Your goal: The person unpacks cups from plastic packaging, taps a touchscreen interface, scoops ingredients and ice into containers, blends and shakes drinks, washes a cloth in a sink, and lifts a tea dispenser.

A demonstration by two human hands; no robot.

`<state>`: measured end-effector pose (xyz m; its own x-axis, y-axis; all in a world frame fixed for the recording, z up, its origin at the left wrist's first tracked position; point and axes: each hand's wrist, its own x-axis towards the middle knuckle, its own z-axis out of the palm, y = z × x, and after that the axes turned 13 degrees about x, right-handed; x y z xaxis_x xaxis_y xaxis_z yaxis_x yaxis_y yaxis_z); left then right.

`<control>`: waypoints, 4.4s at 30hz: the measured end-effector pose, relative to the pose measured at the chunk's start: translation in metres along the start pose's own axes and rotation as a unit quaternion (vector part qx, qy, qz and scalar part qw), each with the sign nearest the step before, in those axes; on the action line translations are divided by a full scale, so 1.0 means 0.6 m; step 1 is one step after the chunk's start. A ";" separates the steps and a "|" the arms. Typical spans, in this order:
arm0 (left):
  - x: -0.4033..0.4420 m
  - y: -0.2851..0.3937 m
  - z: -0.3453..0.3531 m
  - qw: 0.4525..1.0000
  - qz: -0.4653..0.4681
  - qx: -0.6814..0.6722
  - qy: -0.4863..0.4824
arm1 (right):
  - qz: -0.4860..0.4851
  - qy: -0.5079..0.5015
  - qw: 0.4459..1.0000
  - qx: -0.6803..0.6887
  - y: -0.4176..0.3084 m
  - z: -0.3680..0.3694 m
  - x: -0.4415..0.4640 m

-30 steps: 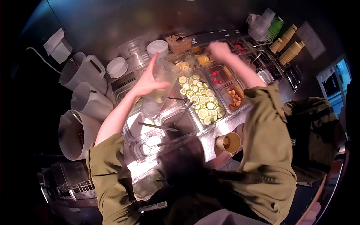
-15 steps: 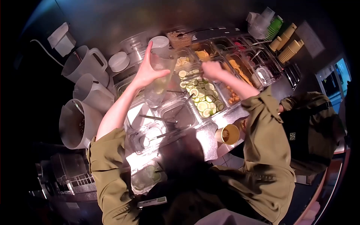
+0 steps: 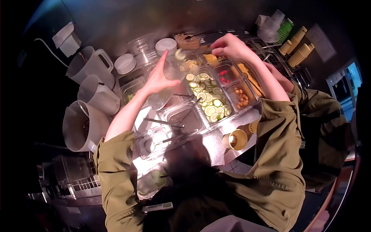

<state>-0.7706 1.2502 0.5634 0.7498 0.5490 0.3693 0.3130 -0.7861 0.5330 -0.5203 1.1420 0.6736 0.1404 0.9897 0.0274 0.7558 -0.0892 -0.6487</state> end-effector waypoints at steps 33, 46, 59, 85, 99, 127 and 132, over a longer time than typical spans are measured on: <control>-0.794 0.262 -0.377 0.887 -0.129 0.025 0.443 | -0.228 -0.220 0.944 0.091 -0.275 0.174 -0.505; -1.077 0.018 -0.319 0.961 -0.065 -0.101 0.250 | -0.569 -0.251 0.752 -0.220 -0.422 0.986 -0.316; -0.999 -0.042 -0.258 0.965 -0.068 -0.213 0.139 | -0.486 0.179 0.780 0.353 -0.725 0.584 -0.454; -0.895 0.042 -0.385 0.997 -0.019 0.065 0.023 | -0.334 -0.052 0.706 0.622 -0.739 0.619 -0.501; -0.894 0.042 -0.389 0.995 0.009 0.072 0.062 | -0.462 -0.102 0.678 0.563 -0.803 0.528 -0.524; -0.895 0.040 -0.383 0.994 -0.005 0.083 0.071 | -0.261 -0.071 0.726 0.632 -0.713 0.712 -0.468; -0.883 0.042 -0.391 0.995 -0.002 0.077 0.063 | -0.281 -0.040 0.692 0.664 -0.713 0.715 -0.476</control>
<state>-1.2964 1.0061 0.5600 0.6720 0.5763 0.4650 0.4087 -0.8123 0.4160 -1.1580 0.9457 0.6170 -0.0125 0.8345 0.5509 -0.5856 0.4405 -0.6805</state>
